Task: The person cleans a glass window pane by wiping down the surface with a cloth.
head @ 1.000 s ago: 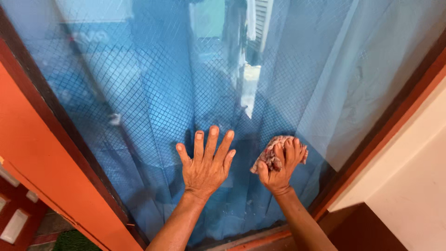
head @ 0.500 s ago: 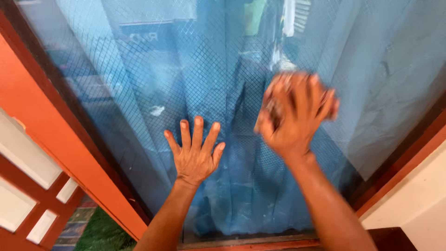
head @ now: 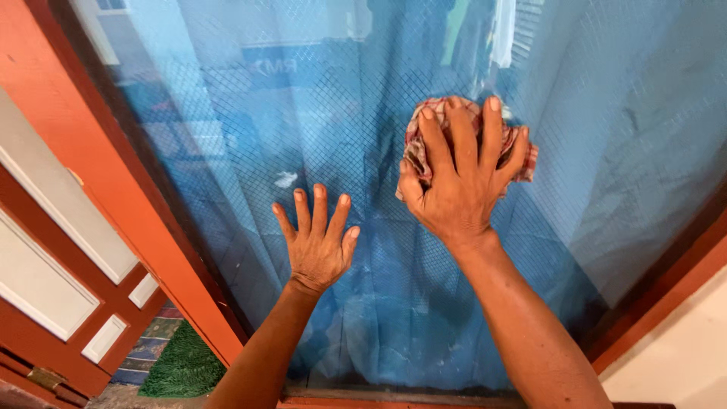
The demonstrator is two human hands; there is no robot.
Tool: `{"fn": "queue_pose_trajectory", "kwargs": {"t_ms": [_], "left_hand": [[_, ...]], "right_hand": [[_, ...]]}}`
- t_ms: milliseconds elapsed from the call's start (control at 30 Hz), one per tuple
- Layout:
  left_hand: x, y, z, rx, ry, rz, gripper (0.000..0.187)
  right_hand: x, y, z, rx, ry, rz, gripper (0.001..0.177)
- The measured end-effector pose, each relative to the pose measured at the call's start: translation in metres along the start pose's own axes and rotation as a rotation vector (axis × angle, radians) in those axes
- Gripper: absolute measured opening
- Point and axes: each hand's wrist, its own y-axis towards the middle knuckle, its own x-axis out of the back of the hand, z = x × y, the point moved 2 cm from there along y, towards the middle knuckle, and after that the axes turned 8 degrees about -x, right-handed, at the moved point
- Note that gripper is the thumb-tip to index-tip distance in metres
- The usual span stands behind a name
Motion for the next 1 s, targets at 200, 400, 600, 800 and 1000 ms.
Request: {"fn": "queue_pose_trajectory", "kwargs": {"t_ms": [200, 400, 600, 800, 1000], "left_hand": [[-0.003, 0.000, -0.002, 0.000, -0.004, -0.021, 0.059], [-0.003, -0.003, 0.000, -0.019, 0.020, -0.027, 0.059], [-0.002, -0.001, -0.002, 0.011, -0.009, -0.009, 0.058], [-0.004, -0.002, -0.001, -0.015, 0.014, -0.053, 0.058], [-0.002, 0.001, -0.001, -0.013, 0.012, -0.068, 0.056]], "right_hand": [[0.012, -0.052, 0.010, -0.029, 0.024, 0.050, 0.053], [0.015, -0.062, 0.012, -0.019, 0.006, 0.061, 0.047], [0.009, -0.003, 0.008, -0.047, -0.023, 0.059, 0.050], [-0.004, -0.084, 0.020, -0.042, -0.008, 0.062, 0.047], [-0.005, -0.179, 0.027, 0.013, 0.043, 0.118, 0.046]]}}
